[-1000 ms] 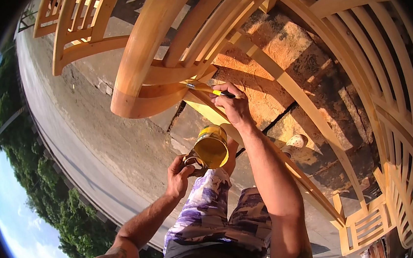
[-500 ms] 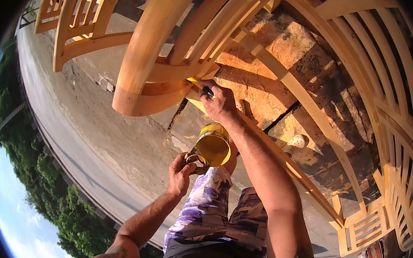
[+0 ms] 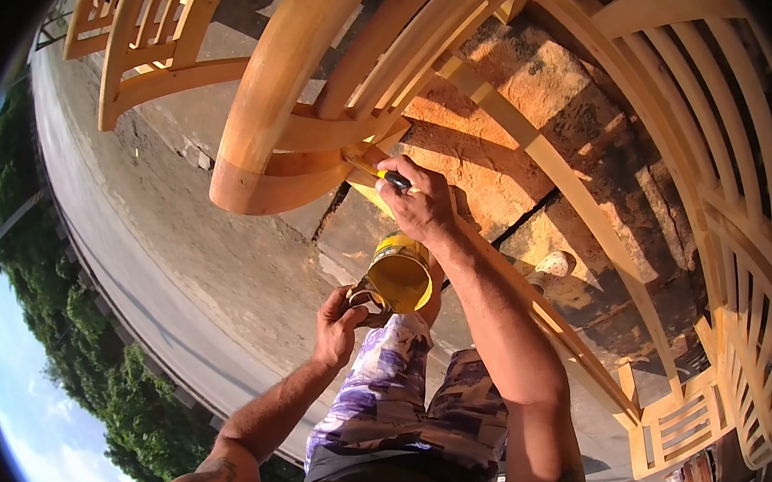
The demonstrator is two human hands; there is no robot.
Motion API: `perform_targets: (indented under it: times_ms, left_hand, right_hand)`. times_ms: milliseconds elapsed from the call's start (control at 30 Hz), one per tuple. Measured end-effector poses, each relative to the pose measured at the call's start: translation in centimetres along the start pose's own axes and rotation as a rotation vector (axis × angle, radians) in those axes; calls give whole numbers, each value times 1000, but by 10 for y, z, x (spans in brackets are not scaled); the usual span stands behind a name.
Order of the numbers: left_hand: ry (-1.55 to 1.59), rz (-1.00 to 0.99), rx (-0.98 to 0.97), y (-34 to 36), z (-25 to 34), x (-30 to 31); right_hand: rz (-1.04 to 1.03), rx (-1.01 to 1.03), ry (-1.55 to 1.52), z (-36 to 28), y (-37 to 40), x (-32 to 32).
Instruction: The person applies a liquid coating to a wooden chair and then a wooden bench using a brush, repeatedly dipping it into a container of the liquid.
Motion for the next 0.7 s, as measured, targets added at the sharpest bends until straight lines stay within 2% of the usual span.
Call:
perform_targets:
  times_ms: [67,200,300,400,433,467,633,700]
  left_hand:
    - [2,0,9,1,-1,-1]
    - [-3,1,3,2,-1,-1]
    - [1,-1,8,4,1,-4]
    - [0,-3,2,4,1,-7]
    - [-4,-3,-4,4,2,-7]
    - [-7,-3,-13,3,-1,-6]
    - [-1,-13,15,2,-3,-3]
    - [-7,-14,1,1,-4,-3]
  right_hand:
    - [-28,46,-58,-39,3,4]
    - [-13,-57,-326,-33,4,29]
    - [79,-95,-223,12,-7,31]
    - [23,-43,-8,14,-12,7]
    - [-58,-24,41,2,-10,-2]
    - [-42,62,24,-20,-8,-4]
    - [-88,-139,-409,-67,6,24]
    - [-51,-70,-252,-50,3,31]
Point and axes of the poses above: each hand's wrist, its own y-axis away from the middle knuckle, its own x-axis out of the back of the hand, z = x × y, the point moved 8 cm from there along -y, towards the middle knuckle, and after that the axes turned 10 degrees about z, right-handed, at the moved point
